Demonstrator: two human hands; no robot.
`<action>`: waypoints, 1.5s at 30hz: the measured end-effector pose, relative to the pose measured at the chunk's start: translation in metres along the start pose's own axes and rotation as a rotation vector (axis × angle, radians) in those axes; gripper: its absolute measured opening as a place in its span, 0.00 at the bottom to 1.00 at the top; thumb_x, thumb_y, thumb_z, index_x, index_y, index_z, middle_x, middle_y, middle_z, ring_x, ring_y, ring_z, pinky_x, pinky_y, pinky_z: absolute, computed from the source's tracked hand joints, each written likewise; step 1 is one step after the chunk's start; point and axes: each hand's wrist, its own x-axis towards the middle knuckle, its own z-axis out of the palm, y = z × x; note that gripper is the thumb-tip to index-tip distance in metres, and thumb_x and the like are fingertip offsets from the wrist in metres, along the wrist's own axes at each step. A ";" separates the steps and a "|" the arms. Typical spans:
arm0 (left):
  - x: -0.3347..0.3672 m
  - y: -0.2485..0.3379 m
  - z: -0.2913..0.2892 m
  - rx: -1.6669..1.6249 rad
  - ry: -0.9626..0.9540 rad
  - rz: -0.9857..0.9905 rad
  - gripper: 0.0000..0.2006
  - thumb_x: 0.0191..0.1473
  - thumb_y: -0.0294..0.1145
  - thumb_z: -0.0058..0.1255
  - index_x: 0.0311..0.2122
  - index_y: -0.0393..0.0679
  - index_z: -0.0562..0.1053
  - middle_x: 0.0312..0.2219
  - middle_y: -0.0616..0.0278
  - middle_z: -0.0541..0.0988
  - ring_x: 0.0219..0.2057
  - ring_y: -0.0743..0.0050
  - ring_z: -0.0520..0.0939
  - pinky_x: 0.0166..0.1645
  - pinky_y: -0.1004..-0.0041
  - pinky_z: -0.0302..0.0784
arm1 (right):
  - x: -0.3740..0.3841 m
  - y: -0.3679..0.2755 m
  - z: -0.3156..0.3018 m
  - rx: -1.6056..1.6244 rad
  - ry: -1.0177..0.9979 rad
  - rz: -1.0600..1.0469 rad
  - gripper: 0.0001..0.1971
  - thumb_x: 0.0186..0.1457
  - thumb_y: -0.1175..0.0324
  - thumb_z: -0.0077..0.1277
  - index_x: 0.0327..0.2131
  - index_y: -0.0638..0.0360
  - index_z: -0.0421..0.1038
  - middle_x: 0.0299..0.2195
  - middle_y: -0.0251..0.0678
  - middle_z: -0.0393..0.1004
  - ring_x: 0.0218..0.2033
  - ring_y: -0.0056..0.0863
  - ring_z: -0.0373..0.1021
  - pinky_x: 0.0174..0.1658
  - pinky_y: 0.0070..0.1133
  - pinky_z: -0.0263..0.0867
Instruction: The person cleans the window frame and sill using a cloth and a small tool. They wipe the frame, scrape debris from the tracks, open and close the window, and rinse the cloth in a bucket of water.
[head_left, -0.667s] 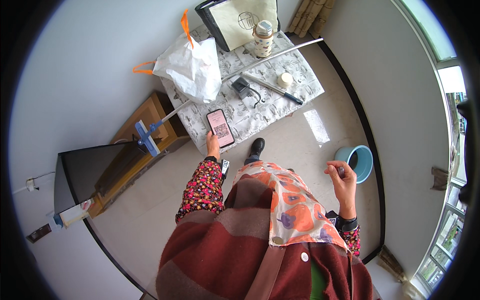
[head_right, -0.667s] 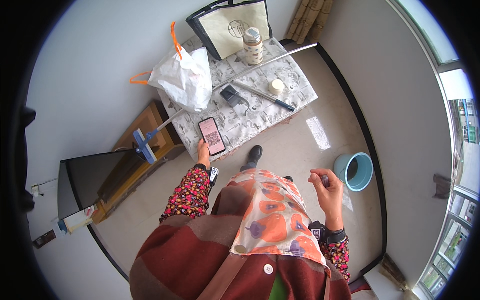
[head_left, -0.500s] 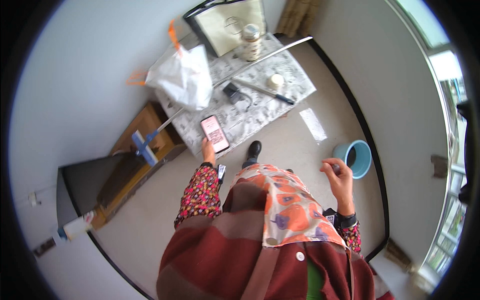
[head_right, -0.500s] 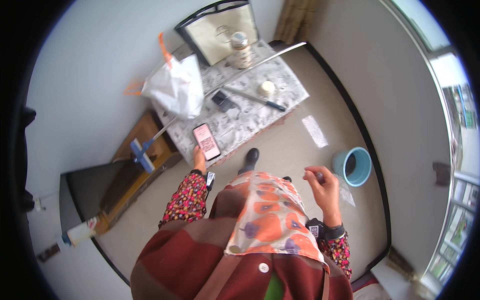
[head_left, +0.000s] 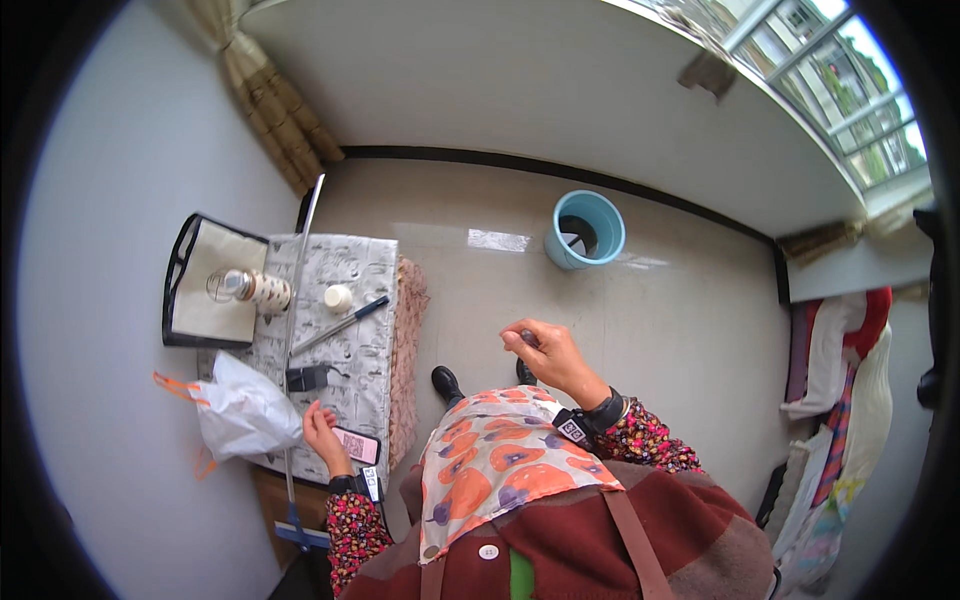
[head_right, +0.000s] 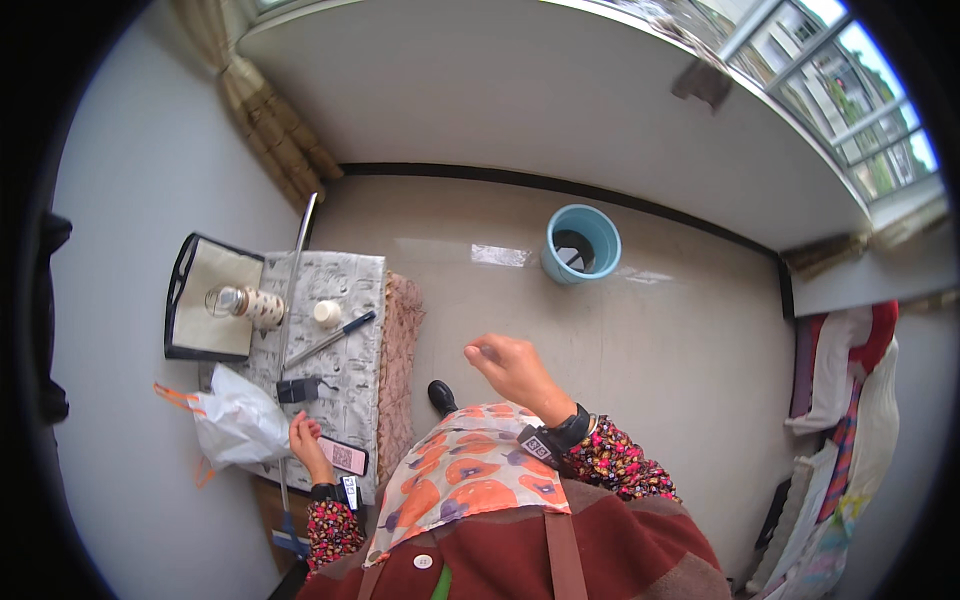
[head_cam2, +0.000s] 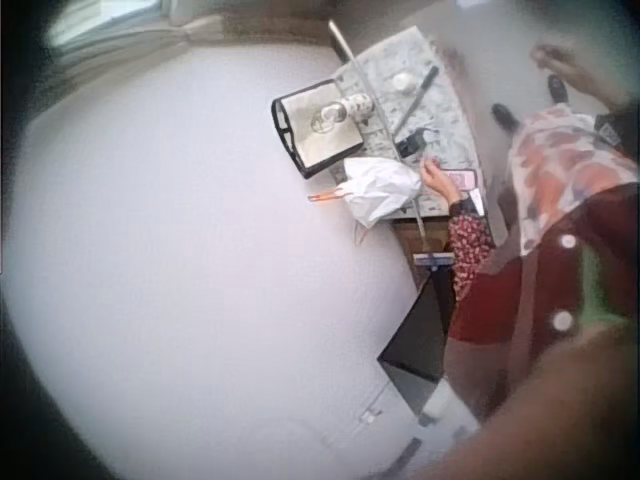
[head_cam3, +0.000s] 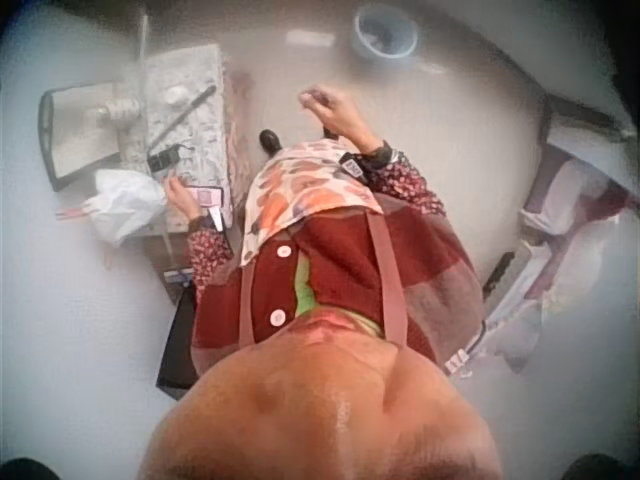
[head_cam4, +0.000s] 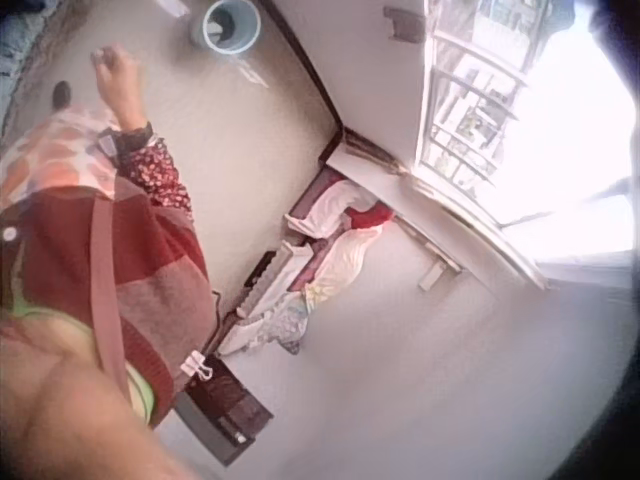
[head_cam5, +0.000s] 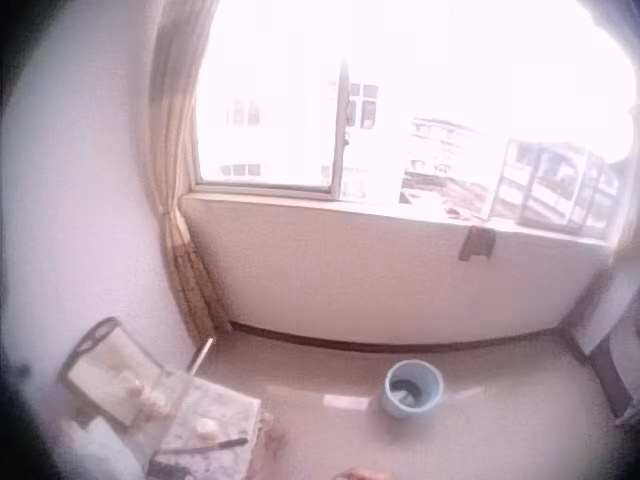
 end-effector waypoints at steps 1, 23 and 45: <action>0.004 0.020 0.020 -0.009 -0.073 0.038 0.12 0.63 0.29 0.43 0.47 0.38 0.74 0.30 0.65 0.77 0.28 0.81 0.75 0.35 0.80 0.72 | -0.005 0.005 -0.006 0.040 0.094 -0.001 0.11 0.59 0.63 0.53 0.35 0.62 0.77 0.27 0.44 0.77 0.28 0.36 0.75 0.33 0.26 0.70; -0.188 0.212 0.404 0.156 -0.933 0.573 0.09 0.58 0.23 0.48 0.41 0.37 0.77 0.30 0.59 0.80 0.31 0.77 0.83 0.37 0.78 0.77 | -0.095 0.134 -0.286 0.446 0.431 0.096 0.16 0.63 0.59 0.51 0.48 0.57 0.75 0.33 0.30 0.77 0.29 0.13 0.70 0.28 0.13 0.67; 0.018 0.309 0.624 0.275 -0.990 0.709 0.07 0.57 0.22 0.49 0.39 0.37 0.78 0.31 0.60 0.80 0.30 0.77 0.82 0.35 0.78 0.76 | 0.178 0.181 -0.330 0.527 0.696 0.261 0.07 0.58 0.67 0.57 0.32 0.59 0.72 0.24 0.20 0.68 0.24 0.07 0.61 0.26 0.10 0.57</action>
